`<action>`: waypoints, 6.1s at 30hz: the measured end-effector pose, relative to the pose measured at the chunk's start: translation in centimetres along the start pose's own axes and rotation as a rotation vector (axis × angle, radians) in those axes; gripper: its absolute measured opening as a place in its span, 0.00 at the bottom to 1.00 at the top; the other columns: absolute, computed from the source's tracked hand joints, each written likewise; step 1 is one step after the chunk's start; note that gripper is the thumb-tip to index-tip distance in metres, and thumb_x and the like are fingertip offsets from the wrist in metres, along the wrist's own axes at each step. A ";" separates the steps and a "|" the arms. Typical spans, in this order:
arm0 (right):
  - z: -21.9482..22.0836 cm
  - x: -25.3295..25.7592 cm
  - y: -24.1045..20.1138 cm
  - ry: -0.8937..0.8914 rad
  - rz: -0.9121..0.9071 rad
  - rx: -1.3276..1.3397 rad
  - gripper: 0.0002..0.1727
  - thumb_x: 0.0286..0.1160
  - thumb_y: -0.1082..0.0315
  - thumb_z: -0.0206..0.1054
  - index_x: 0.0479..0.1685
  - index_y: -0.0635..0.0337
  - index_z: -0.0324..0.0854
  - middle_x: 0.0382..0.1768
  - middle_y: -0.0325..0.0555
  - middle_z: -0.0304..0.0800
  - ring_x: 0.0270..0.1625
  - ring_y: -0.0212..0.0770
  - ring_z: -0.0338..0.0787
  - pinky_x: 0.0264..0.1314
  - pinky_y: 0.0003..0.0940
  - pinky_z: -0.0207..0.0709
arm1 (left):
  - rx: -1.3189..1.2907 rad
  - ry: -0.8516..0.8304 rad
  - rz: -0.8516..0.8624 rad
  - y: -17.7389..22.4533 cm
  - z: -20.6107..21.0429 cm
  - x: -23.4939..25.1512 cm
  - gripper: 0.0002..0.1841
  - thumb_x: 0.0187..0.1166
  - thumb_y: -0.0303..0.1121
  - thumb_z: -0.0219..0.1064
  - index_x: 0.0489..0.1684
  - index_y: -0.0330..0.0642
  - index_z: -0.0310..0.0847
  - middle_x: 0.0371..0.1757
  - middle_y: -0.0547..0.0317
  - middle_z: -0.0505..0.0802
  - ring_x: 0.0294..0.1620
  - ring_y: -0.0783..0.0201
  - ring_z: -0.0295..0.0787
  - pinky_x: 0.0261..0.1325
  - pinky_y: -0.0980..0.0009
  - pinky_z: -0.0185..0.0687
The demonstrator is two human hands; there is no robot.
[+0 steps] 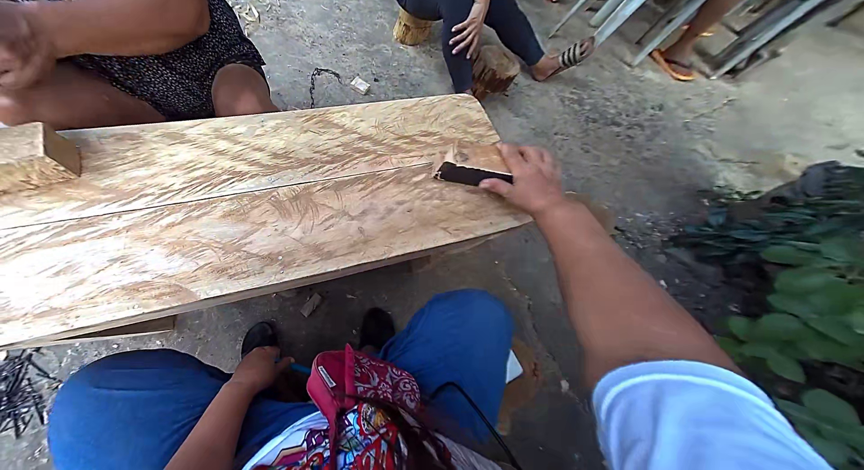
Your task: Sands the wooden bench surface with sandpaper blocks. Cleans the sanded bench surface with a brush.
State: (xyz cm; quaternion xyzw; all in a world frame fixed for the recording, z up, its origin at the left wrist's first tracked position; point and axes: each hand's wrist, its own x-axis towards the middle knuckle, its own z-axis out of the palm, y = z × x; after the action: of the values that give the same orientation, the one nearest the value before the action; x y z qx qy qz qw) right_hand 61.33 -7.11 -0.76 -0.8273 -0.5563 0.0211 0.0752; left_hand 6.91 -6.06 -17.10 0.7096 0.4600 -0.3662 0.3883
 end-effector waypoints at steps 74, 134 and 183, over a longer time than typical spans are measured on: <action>-0.8 2.3 -0.1 -0.053 0.044 0.066 0.41 0.76 0.45 0.73 0.91 0.36 0.64 0.83 0.68 0.68 0.86 0.80 0.58 0.72 0.88 0.51 | 0.018 -0.014 -0.038 -0.6 0.7 0.7 0.30 0.91 0.52 0.54 0.59 0.27 0.83 0.63 0.29 0.88 0.72 0.36 0.82 0.76 0.39 0.70; 3.0 -0.1 -32.8 -0.080 -0.277 0.161 0.44 0.69 0.31 0.70 0.88 0.36 0.71 0.78 0.72 0.73 0.81 0.80 0.65 0.76 0.81 0.56 | -0.053 0.006 0.016 -0.1 0.4 -0.8 0.31 0.91 0.54 0.53 0.64 0.27 0.81 0.69 0.30 0.85 0.76 0.37 0.79 0.78 0.39 0.69; -0.5 3.0 -5.6 -0.058 0.046 0.109 0.44 0.77 0.43 0.71 0.90 0.55 0.64 0.84 0.66 0.69 0.87 0.73 0.62 0.77 0.85 0.47 | 0.064 -0.040 0.008 0.3 0.4 0.7 0.30 0.91 0.53 0.53 0.61 0.28 0.83 0.65 0.31 0.87 0.73 0.37 0.81 0.78 0.40 0.69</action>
State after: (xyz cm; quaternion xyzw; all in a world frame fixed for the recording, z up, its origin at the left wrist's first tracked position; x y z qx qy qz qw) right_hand 57.39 -2.29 0.70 -0.8335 -0.5372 0.0772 0.1034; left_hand 7.37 -6.22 -17.86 0.7159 0.4374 -0.3934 0.3759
